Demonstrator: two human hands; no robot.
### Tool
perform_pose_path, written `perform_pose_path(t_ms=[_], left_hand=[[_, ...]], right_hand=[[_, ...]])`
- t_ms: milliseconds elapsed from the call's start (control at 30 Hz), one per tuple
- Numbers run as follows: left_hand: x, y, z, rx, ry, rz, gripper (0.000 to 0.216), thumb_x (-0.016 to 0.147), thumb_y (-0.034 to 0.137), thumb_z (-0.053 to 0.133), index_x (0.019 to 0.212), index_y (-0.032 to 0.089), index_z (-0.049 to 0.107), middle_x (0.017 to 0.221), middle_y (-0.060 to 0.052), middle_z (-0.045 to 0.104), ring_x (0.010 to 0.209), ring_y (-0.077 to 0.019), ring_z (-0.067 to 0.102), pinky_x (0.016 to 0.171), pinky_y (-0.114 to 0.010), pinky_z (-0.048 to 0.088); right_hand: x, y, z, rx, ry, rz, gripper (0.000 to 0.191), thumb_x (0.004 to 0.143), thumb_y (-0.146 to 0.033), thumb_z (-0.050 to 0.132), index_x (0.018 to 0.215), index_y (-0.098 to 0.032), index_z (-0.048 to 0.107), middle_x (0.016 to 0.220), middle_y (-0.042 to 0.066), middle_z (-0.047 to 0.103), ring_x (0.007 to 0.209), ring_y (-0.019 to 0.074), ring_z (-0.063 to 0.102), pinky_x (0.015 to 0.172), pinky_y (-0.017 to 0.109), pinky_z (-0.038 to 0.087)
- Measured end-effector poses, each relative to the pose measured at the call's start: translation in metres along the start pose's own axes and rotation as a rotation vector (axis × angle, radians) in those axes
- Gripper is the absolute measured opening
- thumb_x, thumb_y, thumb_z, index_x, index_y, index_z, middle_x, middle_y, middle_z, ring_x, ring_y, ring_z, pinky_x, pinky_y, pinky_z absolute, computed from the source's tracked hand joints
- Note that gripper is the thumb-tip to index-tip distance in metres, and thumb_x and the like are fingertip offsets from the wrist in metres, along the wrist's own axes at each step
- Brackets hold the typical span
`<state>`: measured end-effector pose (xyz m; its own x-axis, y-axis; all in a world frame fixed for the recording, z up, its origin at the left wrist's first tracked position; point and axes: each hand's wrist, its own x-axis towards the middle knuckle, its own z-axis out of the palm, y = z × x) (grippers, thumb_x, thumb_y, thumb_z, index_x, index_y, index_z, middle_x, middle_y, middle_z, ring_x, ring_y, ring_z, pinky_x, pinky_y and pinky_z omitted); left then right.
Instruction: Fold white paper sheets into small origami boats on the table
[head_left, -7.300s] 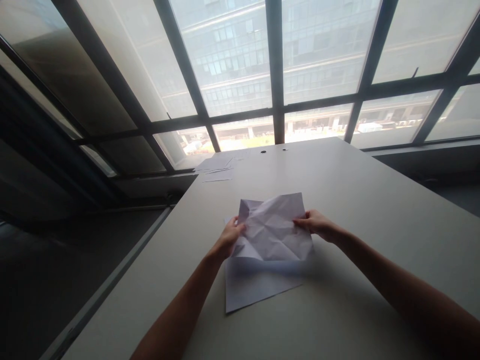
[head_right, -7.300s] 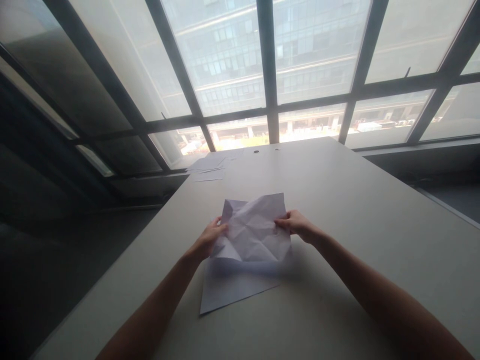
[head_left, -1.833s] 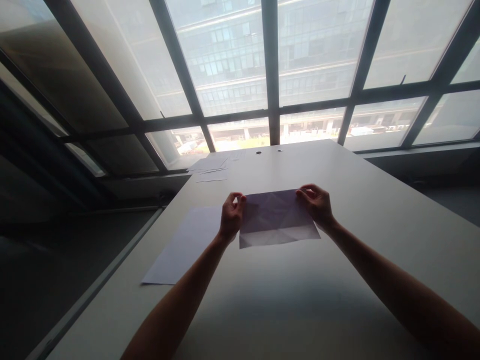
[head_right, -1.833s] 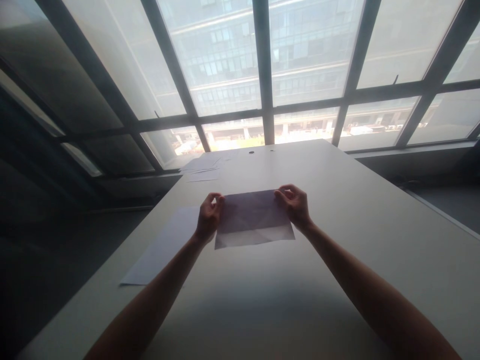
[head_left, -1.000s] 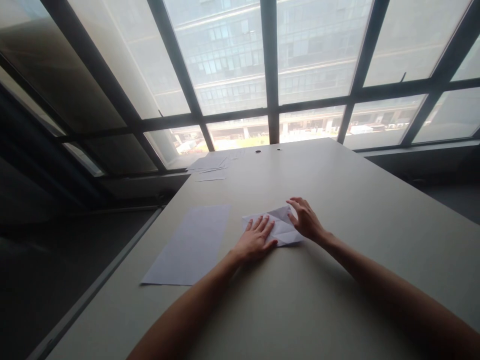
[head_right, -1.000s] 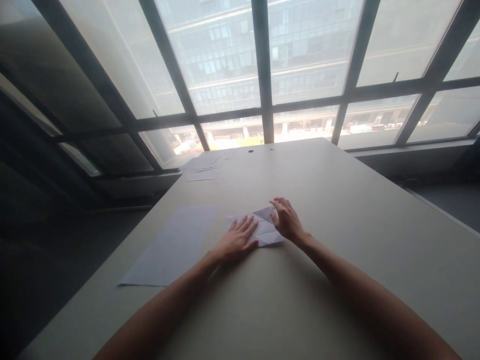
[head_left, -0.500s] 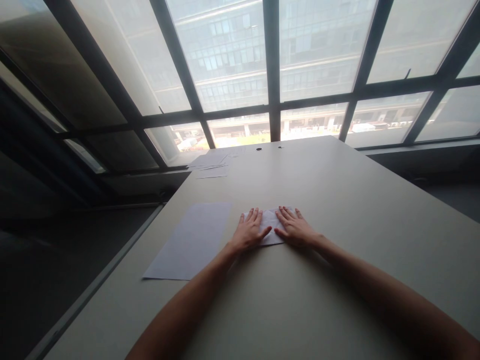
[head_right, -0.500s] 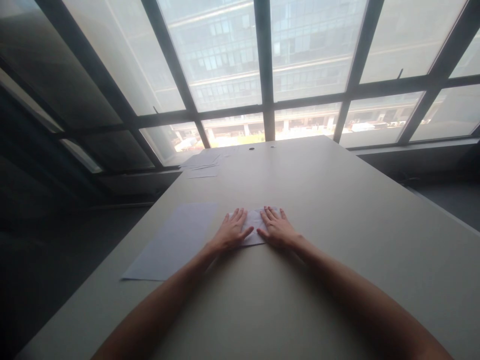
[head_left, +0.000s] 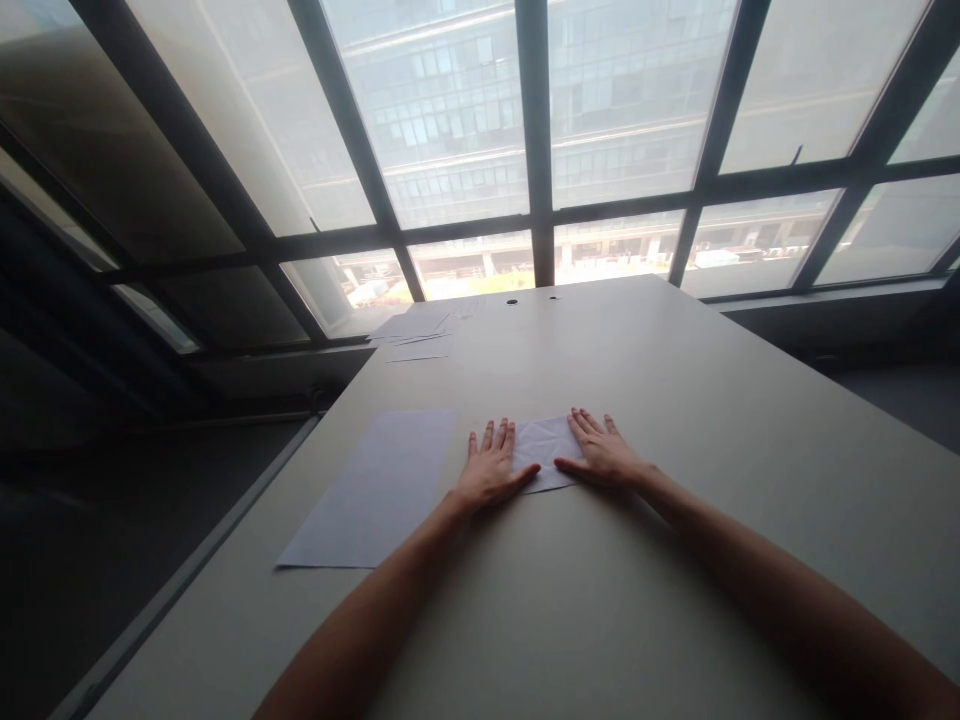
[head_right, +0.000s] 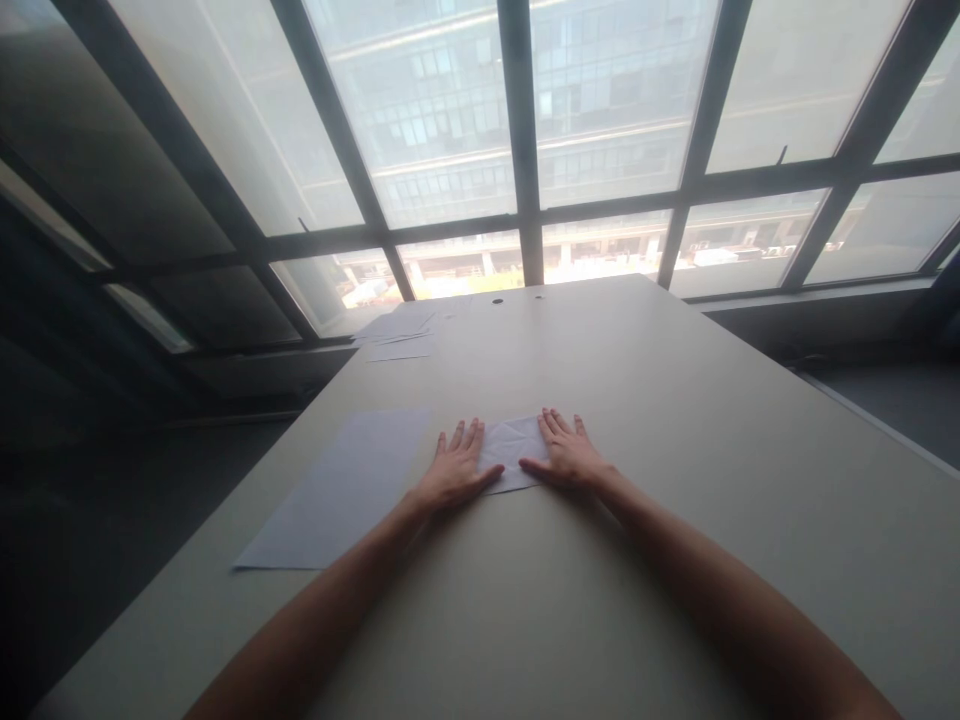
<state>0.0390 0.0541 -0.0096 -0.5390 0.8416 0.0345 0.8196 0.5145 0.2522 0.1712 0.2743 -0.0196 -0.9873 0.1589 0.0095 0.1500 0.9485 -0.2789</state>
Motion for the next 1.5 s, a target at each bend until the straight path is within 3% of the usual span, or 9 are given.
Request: perform_pose_path(t_ms=[200,300,367,567,767,933,1167,1333,1500], left_hand=[[0.004,-0.002,-0.005,-0.165,0.048,-0.099,0.082,0.091,0.07,0.029,0.15,0.013,0.033,0.158,-0.018,0.025,0.148,-0.0343,0.015,0.117,-0.058,0.003],[0.005,0.003,-0.011,-0.165,0.275,-0.218,0.061,0.098,0.054,0.028,0.141,0.016,0.049,0.148,-0.018,0.045,0.142,-0.0318,0.034,0.117,-0.058,0.002],[0.003,0.01,-0.013,-0.083,0.384,-0.158,0.05,0.098,0.043,0.033,0.135,0.016,0.055,0.143,-0.016,0.052,0.138,-0.0286,0.04,0.12,-0.053,0.002],[-0.006,0.028,-0.007,0.04,0.125,0.104,0.059,0.094,0.05,0.043,0.145,0.02,0.043,0.155,-0.011,0.037,0.146,-0.0278,0.027,0.119,-0.049,0.017],[-0.008,0.026,-0.002,0.078,0.001,0.081,0.065,0.095,0.057,0.037,0.151,0.023,0.034,0.16,-0.009,0.025,0.149,-0.0291,0.018,0.12,-0.051,0.012],[-0.01,0.025,-0.003,0.074,0.012,0.104,0.065,0.095,0.057,0.037,0.15,0.024,0.035,0.16,-0.008,0.026,0.148,-0.029,0.019,0.12,-0.05,0.014],[-0.009,0.023,-0.001,0.063,0.024,0.109,0.065,0.095,0.057,0.036,0.15,0.023,0.035,0.16,-0.008,0.026,0.148,-0.0294,0.02,0.12,-0.051,0.014],[-0.009,0.022,0.001,0.027,0.031,0.091,0.076,0.094,0.06,0.037,0.155,0.018,0.022,0.16,-0.01,0.025,0.149,-0.0283,0.019,0.12,-0.048,0.012],[-0.007,0.021,0.004,-0.002,0.031,0.073,0.079,0.097,0.061,0.025,0.157,0.014,0.006,0.16,-0.011,0.023,0.149,-0.0269,0.018,0.12,-0.046,0.012]], right_hand=[[-0.004,-0.001,-0.002,-0.004,-0.004,-0.003,0.108,0.081,-0.083,0.026,0.155,-0.005,0.014,0.162,0.018,0.008,0.15,0.0325,0.006,0.118,0.058,-0.002],[-0.004,-0.002,-0.002,-0.005,-0.001,-0.012,0.109,0.081,-0.084,0.027,0.155,-0.005,0.014,0.162,0.018,0.008,0.15,0.034,0.006,0.117,0.06,-0.001],[-0.004,-0.001,-0.001,-0.003,0.001,-0.019,0.11,0.08,-0.084,0.029,0.155,-0.005,0.014,0.162,0.018,0.009,0.15,0.0352,0.006,0.117,0.061,-0.001],[-0.002,0.005,0.003,0.103,0.079,-0.05,0.105,0.079,-0.079,0.045,0.154,-0.009,0.025,0.161,0.019,0.015,0.149,0.0361,0.014,0.117,0.06,0.003],[0.009,0.017,0.0,0.373,0.588,0.209,0.053,0.089,-0.045,0.05,0.123,-0.008,0.065,0.129,0.019,0.062,0.122,0.0285,0.054,0.107,0.04,0.038],[0.009,0.014,0.0,0.288,0.539,0.339,0.036,0.087,-0.044,0.054,0.095,-0.017,0.077,0.112,0.014,0.068,0.107,0.0316,0.057,0.094,0.044,0.043],[0.005,0.011,0.0,0.384,0.537,0.189,0.022,0.08,-0.029,0.065,0.099,-0.021,0.073,0.111,0.01,0.071,0.112,0.0313,0.058,0.099,0.049,0.039],[0.0,0.002,-0.006,0.628,0.597,-0.159,0.018,0.083,-0.021,0.063,0.1,-0.022,0.071,0.104,0.009,0.073,0.099,0.0258,0.066,0.092,0.042,0.049],[-0.007,-0.012,-0.012,0.612,0.524,-0.422,0.014,0.089,-0.024,0.062,0.096,-0.024,0.074,0.102,0.008,0.073,0.095,0.0226,0.066,0.09,0.04,0.049]])
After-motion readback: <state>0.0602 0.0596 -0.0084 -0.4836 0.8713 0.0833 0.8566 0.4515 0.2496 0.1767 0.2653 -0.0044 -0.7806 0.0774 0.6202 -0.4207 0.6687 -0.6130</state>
